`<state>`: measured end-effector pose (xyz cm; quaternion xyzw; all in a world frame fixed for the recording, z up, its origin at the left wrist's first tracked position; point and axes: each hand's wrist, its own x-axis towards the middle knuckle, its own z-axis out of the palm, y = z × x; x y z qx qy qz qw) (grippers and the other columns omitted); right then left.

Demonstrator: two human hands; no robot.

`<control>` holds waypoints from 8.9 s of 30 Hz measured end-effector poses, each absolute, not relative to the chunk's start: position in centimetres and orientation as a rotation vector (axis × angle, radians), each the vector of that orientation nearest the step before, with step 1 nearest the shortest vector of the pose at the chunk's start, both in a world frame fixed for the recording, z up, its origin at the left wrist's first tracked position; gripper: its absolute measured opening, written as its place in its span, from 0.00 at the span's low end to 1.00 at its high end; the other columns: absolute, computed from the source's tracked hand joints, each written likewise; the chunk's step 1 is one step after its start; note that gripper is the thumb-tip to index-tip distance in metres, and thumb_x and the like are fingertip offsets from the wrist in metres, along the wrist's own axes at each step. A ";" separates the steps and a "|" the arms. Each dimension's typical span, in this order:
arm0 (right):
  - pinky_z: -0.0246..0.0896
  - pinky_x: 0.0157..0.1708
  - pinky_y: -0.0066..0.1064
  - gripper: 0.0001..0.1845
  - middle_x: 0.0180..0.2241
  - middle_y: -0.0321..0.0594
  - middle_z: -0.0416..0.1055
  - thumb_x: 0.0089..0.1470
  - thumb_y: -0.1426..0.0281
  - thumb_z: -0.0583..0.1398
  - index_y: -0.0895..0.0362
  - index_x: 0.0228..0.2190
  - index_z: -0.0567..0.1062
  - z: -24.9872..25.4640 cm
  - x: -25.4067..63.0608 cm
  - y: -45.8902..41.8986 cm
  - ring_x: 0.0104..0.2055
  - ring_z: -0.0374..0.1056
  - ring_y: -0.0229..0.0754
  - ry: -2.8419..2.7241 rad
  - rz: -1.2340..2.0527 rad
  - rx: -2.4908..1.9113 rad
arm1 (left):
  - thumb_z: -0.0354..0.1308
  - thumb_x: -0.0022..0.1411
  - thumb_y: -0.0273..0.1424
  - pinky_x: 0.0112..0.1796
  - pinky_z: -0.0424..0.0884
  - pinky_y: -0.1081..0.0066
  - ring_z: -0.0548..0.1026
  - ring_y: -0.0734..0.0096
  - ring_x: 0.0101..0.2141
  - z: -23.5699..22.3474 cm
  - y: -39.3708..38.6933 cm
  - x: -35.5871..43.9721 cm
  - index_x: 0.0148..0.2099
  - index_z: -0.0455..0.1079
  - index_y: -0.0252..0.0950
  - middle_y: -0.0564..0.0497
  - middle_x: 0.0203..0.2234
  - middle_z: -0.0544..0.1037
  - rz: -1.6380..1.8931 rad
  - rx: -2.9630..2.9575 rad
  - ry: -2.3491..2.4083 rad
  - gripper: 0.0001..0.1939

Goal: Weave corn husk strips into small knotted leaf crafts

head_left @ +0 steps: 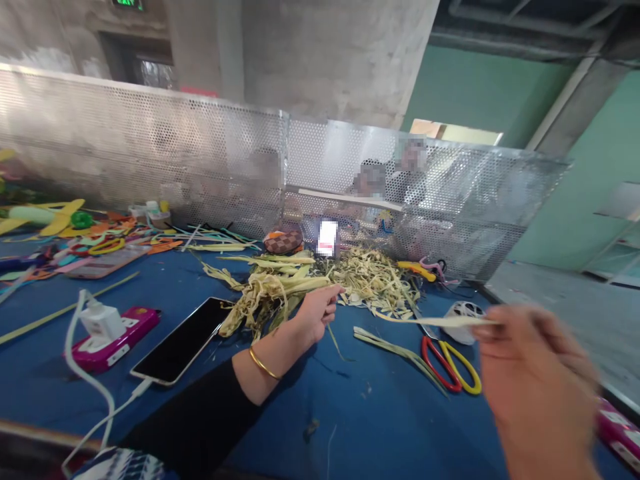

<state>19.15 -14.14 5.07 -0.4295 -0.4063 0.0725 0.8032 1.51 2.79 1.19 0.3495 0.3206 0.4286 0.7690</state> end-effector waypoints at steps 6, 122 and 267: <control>0.64 0.26 0.27 0.13 0.24 0.33 0.71 0.38 0.66 0.69 0.57 0.25 0.72 4.9 16.5 -6.5 0.24 0.67 0.33 -0.706 0.569 -0.756 | 0.55 0.56 0.27 0.14 0.39 0.80 0.45 0.87 0.13 1.1 1.8 1.6 0.34 0.70 0.31 0.61 0.16 0.55 0.737 0.701 0.489 0.05; 0.63 0.30 0.33 0.17 0.20 0.32 0.70 0.39 0.64 0.65 0.58 0.35 0.77 2.5 17.4 -5.0 0.23 0.66 0.37 -1.032 0.599 -1.204 | 0.41 0.64 0.33 0.34 0.63 0.74 0.70 0.70 0.27 1.8 0.1 1.9 0.23 0.69 0.36 0.51 0.21 0.75 0.646 2.148 0.600 0.22; 0.67 0.31 0.31 0.12 0.25 0.32 0.71 0.46 0.64 0.65 0.56 0.24 0.68 3.8 23.1 -4.2 0.26 0.70 0.35 -0.791 0.248 -0.691 | 0.56 0.53 0.28 0.47 0.59 0.60 0.66 0.52 0.49 4.5 9.6 0.1 0.44 0.74 0.37 0.41 0.43 0.73 1.317 2.443 1.451 0.15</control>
